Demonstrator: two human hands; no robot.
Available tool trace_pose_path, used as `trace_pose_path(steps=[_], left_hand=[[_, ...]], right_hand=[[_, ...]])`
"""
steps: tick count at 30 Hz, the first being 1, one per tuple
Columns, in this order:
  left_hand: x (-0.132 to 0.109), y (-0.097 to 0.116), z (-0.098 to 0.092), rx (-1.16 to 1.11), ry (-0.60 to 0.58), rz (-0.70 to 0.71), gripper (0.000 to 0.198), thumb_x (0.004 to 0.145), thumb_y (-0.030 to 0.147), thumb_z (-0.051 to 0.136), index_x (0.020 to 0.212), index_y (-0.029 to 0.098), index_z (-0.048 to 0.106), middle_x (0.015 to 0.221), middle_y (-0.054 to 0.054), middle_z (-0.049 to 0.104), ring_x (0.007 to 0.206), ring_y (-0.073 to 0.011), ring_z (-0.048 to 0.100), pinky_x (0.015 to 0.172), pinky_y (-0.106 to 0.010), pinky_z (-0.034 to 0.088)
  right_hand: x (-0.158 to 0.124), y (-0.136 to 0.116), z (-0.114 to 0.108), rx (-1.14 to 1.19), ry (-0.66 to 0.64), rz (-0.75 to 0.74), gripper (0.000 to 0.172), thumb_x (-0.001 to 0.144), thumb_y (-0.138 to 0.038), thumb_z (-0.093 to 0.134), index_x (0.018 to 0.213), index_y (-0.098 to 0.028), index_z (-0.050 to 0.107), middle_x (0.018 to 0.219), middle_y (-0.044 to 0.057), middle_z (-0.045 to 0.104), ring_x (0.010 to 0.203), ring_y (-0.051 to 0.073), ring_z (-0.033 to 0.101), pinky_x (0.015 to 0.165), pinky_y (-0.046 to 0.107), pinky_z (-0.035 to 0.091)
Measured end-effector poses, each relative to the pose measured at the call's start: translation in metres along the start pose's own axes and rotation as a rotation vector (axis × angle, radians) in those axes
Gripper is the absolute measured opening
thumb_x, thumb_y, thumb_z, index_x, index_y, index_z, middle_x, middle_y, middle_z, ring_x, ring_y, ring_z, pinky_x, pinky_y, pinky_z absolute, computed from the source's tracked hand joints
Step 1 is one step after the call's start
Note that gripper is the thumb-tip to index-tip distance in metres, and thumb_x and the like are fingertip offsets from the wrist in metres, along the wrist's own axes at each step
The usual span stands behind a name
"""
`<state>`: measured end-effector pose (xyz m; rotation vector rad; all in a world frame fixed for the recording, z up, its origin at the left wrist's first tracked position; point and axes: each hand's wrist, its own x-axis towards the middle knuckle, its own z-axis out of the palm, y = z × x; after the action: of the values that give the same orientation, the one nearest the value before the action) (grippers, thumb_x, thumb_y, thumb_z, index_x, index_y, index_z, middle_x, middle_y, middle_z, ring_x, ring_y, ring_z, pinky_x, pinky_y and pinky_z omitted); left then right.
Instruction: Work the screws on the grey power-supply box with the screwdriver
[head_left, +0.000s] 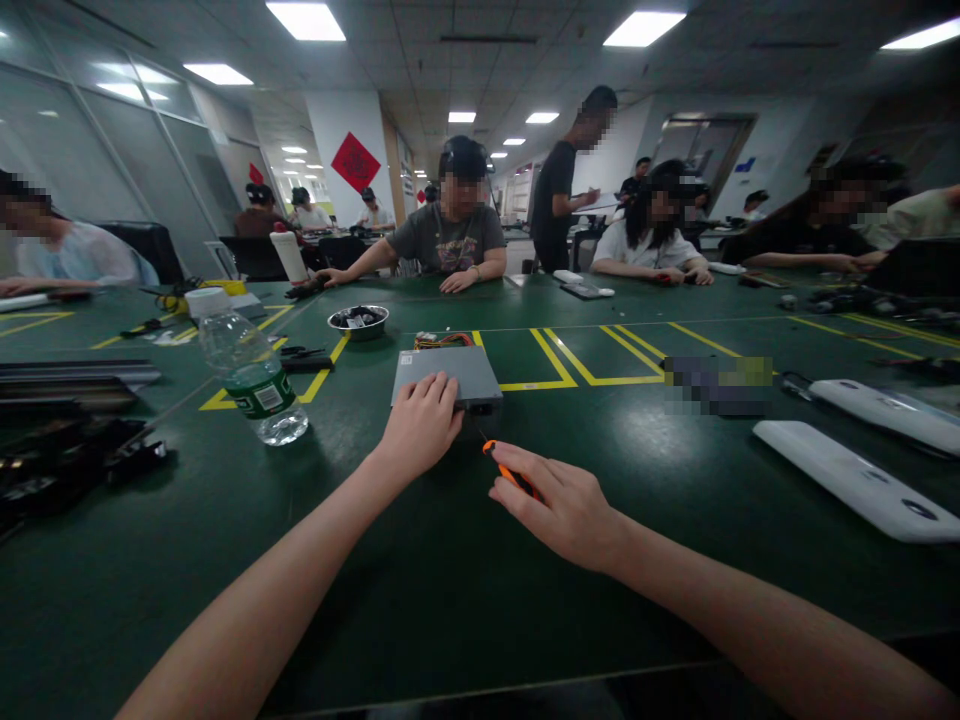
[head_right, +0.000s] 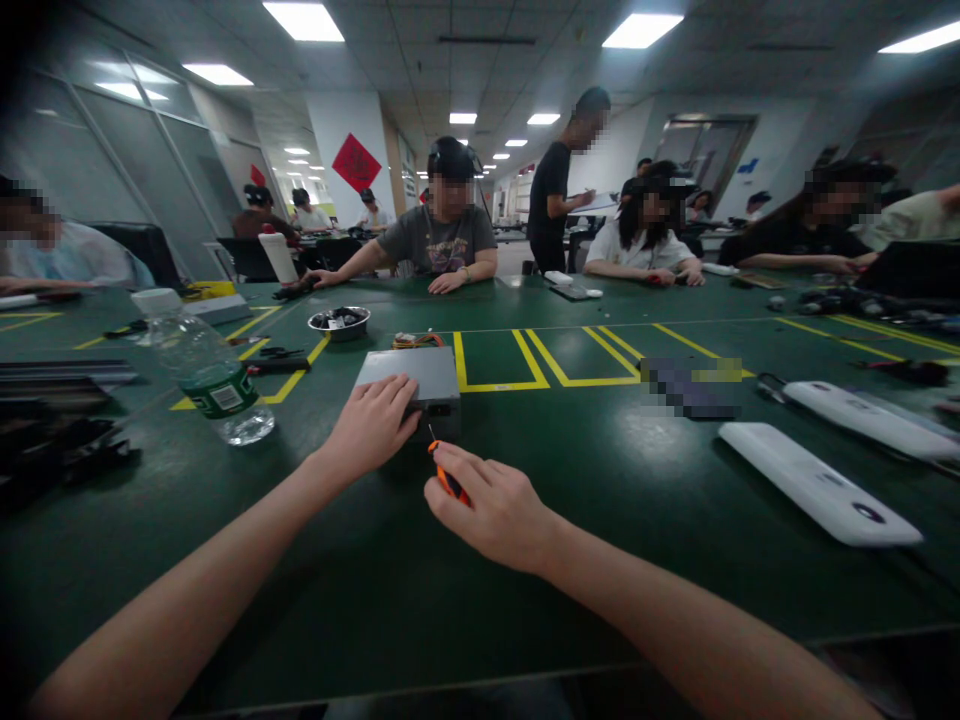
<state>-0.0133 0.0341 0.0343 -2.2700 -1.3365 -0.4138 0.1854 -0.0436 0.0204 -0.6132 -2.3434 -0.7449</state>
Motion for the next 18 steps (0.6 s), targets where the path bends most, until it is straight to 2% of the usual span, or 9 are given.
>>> trace_pose_path(steps=[4, 8, 13, 18], left_hand=[[0.0001, 0.0, -0.0004, -0.01, 0.003, -0.003, 0.039, 0.087, 0.031, 0.039, 0.121, 0.012, 0.046, 0.127, -0.015, 0.05, 0.117, -0.0253, 0.046, 0.092, -0.039, 0.037], [0.0, 0.0003, -0.0012, -0.03, 0.007, -0.005, 0.039, 0.087, 0.031, 0.039, 0.12, 0.013, 0.046, 0.127, -0.014, 0.05, 0.117, -0.0253, 0.046, 0.092, -0.04, 0.037], [-0.0002, 0.0019, -0.0006, -0.042, 0.022, -0.028, 0.038, 0.088, 0.032, 0.038, 0.119, 0.013, 0.047, 0.127, -0.015, 0.05, 0.117, -0.0253, 0.046, 0.092, -0.04, 0.037], [-0.0012, 0.0031, 0.0011, -0.033, 0.047, -0.051, 0.037, 0.088, 0.033, 0.038, 0.118, 0.014, 0.049, 0.126, -0.013, 0.052, 0.115, -0.0253, 0.047, 0.091, -0.04, 0.037]], right_hand=[[0.0014, -0.0027, -0.0009, 0.027, -0.025, -0.028, 0.015, 0.084, -0.014, 0.048, 0.099, -0.017, 0.05, 0.112, 0.018, 0.058, 0.114, 0.025, 0.051, 0.077, 0.029, 0.051], [0.0019, -0.0029, -0.0006, -0.004, -0.003, -0.048, 0.015, 0.085, -0.011, 0.045, 0.098, -0.014, 0.052, 0.108, 0.018, 0.061, 0.109, 0.022, 0.055, 0.072, 0.023, 0.052], [-0.0007, 0.0, 0.0034, -0.019, 0.022, -0.024, 0.013, 0.083, -0.013, 0.051, 0.096, -0.014, 0.055, 0.108, 0.016, 0.062, 0.107, 0.022, 0.057, 0.077, 0.025, 0.052], [0.0025, -0.0015, 0.0004, -0.005, 0.026, -0.043, 0.012, 0.083, -0.012, 0.05, 0.093, -0.014, 0.056, 0.104, 0.016, 0.064, 0.105, 0.022, 0.058, 0.074, 0.025, 0.053]])
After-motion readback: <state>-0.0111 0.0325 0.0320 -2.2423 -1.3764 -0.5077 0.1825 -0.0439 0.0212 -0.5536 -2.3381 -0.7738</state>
